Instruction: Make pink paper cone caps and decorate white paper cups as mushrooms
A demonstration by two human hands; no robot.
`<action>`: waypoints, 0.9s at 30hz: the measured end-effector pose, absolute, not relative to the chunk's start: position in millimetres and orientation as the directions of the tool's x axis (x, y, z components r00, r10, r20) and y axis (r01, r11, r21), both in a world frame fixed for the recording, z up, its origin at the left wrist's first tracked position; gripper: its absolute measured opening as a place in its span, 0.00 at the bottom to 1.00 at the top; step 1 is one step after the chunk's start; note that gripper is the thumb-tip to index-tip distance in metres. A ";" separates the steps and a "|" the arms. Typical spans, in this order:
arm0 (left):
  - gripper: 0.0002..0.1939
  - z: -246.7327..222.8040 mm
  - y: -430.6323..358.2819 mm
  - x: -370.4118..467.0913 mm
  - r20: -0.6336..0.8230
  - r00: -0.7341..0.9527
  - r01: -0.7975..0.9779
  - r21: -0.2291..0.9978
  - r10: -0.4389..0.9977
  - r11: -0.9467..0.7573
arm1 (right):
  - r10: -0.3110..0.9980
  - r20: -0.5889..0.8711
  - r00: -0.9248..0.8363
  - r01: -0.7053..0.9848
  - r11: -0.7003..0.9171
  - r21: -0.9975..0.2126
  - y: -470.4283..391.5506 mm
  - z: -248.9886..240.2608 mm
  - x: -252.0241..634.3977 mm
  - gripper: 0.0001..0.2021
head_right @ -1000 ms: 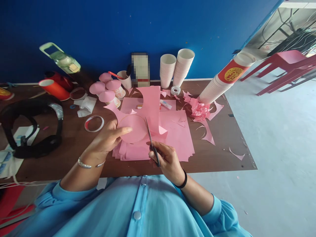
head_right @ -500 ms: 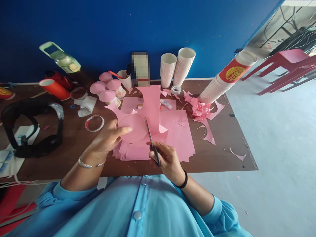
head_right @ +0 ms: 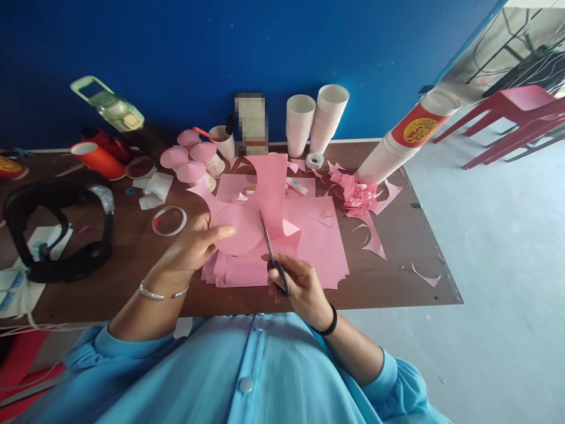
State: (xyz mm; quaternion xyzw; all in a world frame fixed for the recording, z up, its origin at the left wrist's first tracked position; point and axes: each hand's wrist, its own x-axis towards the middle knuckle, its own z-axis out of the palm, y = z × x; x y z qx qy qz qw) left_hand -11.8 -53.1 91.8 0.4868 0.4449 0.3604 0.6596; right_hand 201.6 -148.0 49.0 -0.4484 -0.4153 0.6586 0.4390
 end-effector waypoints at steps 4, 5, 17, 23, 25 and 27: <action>0.11 92.5 -53.2 -11.3 -0.221 0.339 -0.052 0.966 0.915 0.252 | 0.951 -0.218 -0.218 -0.207 -0.263 -0.942 -148.3 48.2 202.6 0.26; 0.12 93.5 -53.1 -10.8 -0.216 0.336 -0.058 0.967 0.917 0.249 | 0.951 -0.218 -0.221 -0.211 -0.265 -0.941 -148.3 48.3 202.7 0.26; 0.17 93.2 -52.3 -11.6 -0.229 0.296 -0.102 0.958 0.927 0.269 | 0.941 -0.244 -0.236 -0.233 -0.298 -0.926 -149.0 51.0 202.9 0.26; 0.15 98.0 -52.0 -10.5 -0.208 0.273 -0.070 0.969 0.939 0.236 | 0.940 -0.242 -0.241 -0.247 -0.301 -0.921 -148.5 52.1 202.9 0.25; 0.14 102.1 -51.7 -9.1 -0.200 0.263 -0.062 0.973 0.944 0.224 | 0.939 -0.244 -0.241 -0.248 -0.303 -0.920 -148.3 52.6 203.0 0.25; 0.13 105.7 -51.4 -7.7 -0.195 0.254 -0.051 0.975 0.947 0.215 | 0.938 -0.246 -0.243 -0.244 -0.304 -0.921 -148.1 52.9 203.2 0.25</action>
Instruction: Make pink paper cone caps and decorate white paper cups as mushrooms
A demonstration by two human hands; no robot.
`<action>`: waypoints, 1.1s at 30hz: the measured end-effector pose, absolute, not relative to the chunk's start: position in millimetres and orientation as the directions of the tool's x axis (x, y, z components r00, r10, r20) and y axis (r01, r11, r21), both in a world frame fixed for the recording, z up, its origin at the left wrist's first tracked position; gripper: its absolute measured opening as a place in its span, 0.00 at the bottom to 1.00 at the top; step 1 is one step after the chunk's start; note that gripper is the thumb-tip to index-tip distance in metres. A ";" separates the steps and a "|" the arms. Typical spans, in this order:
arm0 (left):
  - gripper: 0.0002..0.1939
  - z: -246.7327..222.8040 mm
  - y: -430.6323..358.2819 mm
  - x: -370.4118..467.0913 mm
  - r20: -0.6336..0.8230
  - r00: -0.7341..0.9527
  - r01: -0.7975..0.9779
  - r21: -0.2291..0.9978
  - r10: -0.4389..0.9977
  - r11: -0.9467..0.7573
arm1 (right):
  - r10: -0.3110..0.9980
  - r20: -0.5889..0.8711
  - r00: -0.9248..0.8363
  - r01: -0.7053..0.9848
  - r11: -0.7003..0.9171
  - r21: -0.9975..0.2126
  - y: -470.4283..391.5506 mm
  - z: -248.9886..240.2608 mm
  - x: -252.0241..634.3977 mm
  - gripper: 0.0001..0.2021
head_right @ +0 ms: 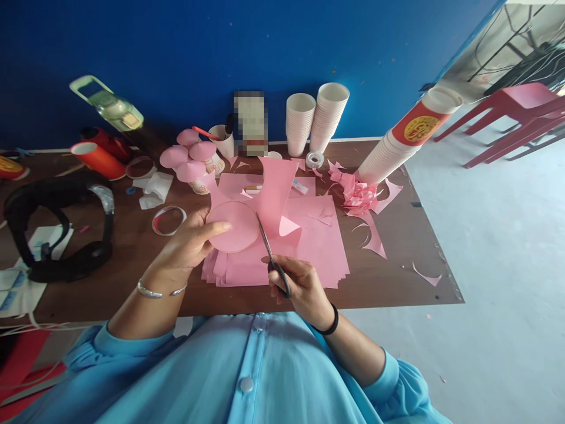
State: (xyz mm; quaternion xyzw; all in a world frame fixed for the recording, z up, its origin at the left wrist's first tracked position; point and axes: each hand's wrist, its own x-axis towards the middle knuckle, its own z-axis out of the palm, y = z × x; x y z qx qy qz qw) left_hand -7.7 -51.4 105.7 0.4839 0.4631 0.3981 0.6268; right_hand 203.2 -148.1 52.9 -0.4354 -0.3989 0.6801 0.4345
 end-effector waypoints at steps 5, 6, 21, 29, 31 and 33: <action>0.15 106.9 -50.8 -6.5 -0.189 0.256 -0.042 0.978 0.948 0.206 | 0.940 -0.233 -0.249 -0.233 -0.291 -0.928 -148.3 52.3 203.8 0.23; 0.15 105.8 -50.8 -6.7 -0.190 0.266 -0.053 0.976 0.945 0.212 | 0.941 -0.229 -0.250 -0.232 -0.288 -0.929 -148.4 52.0 204.0 0.23; 0.17 89.7 -48.1 -11.8 -0.199 0.317 -0.127 0.960 0.928 0.249 | 0.937 -0.253 -0.243 -0.234 -0.309 -0.922 -147.8 49.4 206.2 0.24; 0.16 88.7 -42.7 -16.4 -0.177 0.374 -0.116 0.965 0.910 0.236 | 0.941 -0.256 -0.223 -0.211 -0.302 -0.929 -143.7 58.1 212.6 0.25; 0.16 89.5 -41.9 -16.8 -0.152 0.398 -0.119 0.969 0.904 0.216 | 0.944 -0.253 -0.210 -0.196 -0.294 -0.935 -142.3 60.7 213.8 0.24; 0.17 90.6 -41.5 -16.4 -0.135 0.425 -0.121 0.971 0.895 0.204 | 0.952 -0.234 -0.198 -0.170 -0.269 -0.948 -140.1 63.0 215.0 0.23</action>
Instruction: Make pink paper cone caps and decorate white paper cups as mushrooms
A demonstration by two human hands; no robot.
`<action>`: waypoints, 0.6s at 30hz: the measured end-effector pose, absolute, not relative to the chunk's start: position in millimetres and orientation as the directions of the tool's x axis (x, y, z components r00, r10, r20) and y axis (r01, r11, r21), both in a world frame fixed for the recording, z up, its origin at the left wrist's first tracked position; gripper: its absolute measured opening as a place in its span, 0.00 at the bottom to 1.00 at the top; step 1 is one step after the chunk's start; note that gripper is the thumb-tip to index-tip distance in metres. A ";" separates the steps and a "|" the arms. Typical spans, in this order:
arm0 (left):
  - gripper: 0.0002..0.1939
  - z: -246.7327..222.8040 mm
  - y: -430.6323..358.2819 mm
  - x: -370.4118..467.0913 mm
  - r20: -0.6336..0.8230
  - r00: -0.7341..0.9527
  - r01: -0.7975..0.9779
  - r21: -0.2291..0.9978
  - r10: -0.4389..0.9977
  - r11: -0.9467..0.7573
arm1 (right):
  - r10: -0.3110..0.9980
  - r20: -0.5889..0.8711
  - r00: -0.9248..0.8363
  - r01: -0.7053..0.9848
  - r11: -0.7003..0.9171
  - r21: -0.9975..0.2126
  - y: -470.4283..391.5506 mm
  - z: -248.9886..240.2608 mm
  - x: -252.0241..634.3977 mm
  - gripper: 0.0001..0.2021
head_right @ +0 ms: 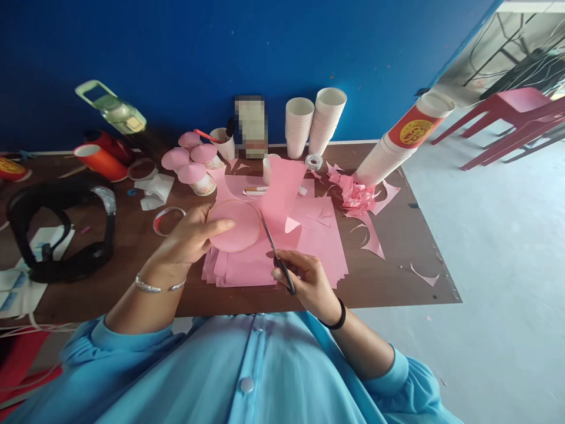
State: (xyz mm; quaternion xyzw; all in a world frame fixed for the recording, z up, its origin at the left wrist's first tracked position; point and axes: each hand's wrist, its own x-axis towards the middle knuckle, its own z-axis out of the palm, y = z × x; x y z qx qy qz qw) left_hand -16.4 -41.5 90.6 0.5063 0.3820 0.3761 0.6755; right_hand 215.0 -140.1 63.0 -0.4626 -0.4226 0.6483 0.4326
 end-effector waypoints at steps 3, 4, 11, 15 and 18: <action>0.17 93.2 -41.5 -15.1 -0.132 0.435 -0.105 0.975 0.891 0.196 | 0.961 -0.202 -0.189 -0.117 -0.226 -0.967 -135.8 66.0 217.1 0.21; 0.17 94.2 -41.5 -14.8 -0.128 0.439 -0.102 0.976 0.889 0.191 | 0.962 -0.194 -0.191 -0.096 -0.215 -0.972 -134.3 67.0 218.0 0.21; 0.19 98.7 -41.4 -17.5 -0.124 0.452 -0.072 0.982 0.883 0.175 | 0.967 -0.127 -0.221 0.039 -0.122 -0.992 -127.5 71.2 222.5 0.20; 0.20 99.3 -42.3 -18.5 -0.158 0.418 -0.052 0.979 0.894 0.197 | 0.967 -0.107 -0.230 0.064 -0.095 -0.993 -127.1 71.4 222.7 0.21; 0.20 99.8 -42.5 -18.3 -0.156 0.418 -0.052 0.980 0.895 0.195 | 0.967 -0.108 -0.231 0.069 -0.095 -0.993 -127.4 71.7 222.1 0.20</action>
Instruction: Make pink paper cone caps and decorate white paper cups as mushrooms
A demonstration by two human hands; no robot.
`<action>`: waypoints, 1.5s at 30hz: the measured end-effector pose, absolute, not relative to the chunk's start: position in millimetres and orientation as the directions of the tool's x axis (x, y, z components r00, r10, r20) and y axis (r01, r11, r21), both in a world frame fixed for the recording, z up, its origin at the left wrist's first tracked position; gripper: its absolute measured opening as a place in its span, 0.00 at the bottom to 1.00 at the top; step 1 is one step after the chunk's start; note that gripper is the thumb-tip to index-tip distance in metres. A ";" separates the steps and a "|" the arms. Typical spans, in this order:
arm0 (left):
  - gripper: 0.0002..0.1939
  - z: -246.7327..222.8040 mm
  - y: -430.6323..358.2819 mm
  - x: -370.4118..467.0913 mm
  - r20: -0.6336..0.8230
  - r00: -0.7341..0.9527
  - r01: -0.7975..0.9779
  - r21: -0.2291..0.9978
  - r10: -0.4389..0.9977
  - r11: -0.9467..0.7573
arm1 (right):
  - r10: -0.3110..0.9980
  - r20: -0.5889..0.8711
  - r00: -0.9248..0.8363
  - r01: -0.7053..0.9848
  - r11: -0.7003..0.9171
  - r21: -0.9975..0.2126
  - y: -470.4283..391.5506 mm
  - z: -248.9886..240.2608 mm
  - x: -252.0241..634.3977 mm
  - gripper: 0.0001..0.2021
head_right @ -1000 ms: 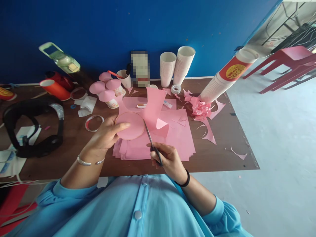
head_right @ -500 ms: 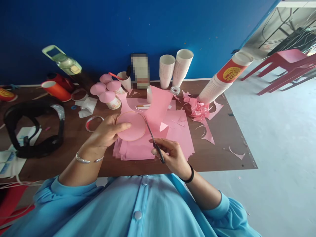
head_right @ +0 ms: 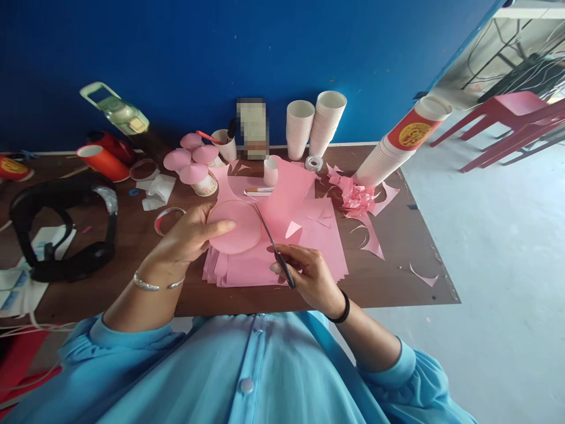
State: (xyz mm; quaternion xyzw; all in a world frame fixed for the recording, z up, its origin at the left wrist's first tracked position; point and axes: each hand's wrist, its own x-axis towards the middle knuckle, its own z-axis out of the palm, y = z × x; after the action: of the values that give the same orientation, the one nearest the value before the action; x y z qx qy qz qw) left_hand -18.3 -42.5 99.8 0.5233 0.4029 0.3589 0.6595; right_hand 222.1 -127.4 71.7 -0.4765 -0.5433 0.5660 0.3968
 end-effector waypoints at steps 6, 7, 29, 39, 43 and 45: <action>0.19 97.5 -41.7 -19.5 -0.126 0.444 -0.086 0.980 0.887 0.182 | 0.969 -0.094 -0.230 0.075 -0.079 -0.994 -127.8 72.9 221.2 0.20; 0.19 97.2 -41.7 -19.7 -0.128 0.441 -0.085 0.979 0.888 0.183 | 0.969 -0.093 -0.228 0.069 -0.079 -0.994 -128.0 72.6 221.1 0.19; 0.22 97.1 -33.7 -21.1 -0.134 0.515 -0.088 0.974 0.847 0.208 | 0.966 -0.114 -0.233 0.098 -0.094 -0.991 -119.9 72.1 227.9 0.19; 0.20 85.2 -31.3 -28.8 -0.141 0.312 -0.077 0.982 0.939 0.173 | 0.987 0.057 0.147 0.208 0.026 -0.978 -105.0 61.4 253.8 0.15; 0.23 76.3 -32.7 -40.1 -0.159 0.161 -0.092 0.980 0.974 0.176 | 0.945 0.316 0.088 0.607 0.200 -0.769 -102.5 53.5 268.3 0.16; 0.24 72.5 -32.9 -46.2 -0.162 0.077 -0.091 0.982 0.984 0.168 | 0.929 0.368 -0.041 0.731 0.279 -0.623 -105.1 51.3 267.1 0.16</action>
State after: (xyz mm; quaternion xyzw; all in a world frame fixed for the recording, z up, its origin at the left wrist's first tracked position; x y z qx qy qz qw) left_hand -46.2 -32.9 72.5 0.4491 0.4971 0.4628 0.5806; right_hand 267.1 -105.1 51.3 -0.5853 -0.7090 0.1340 0.3698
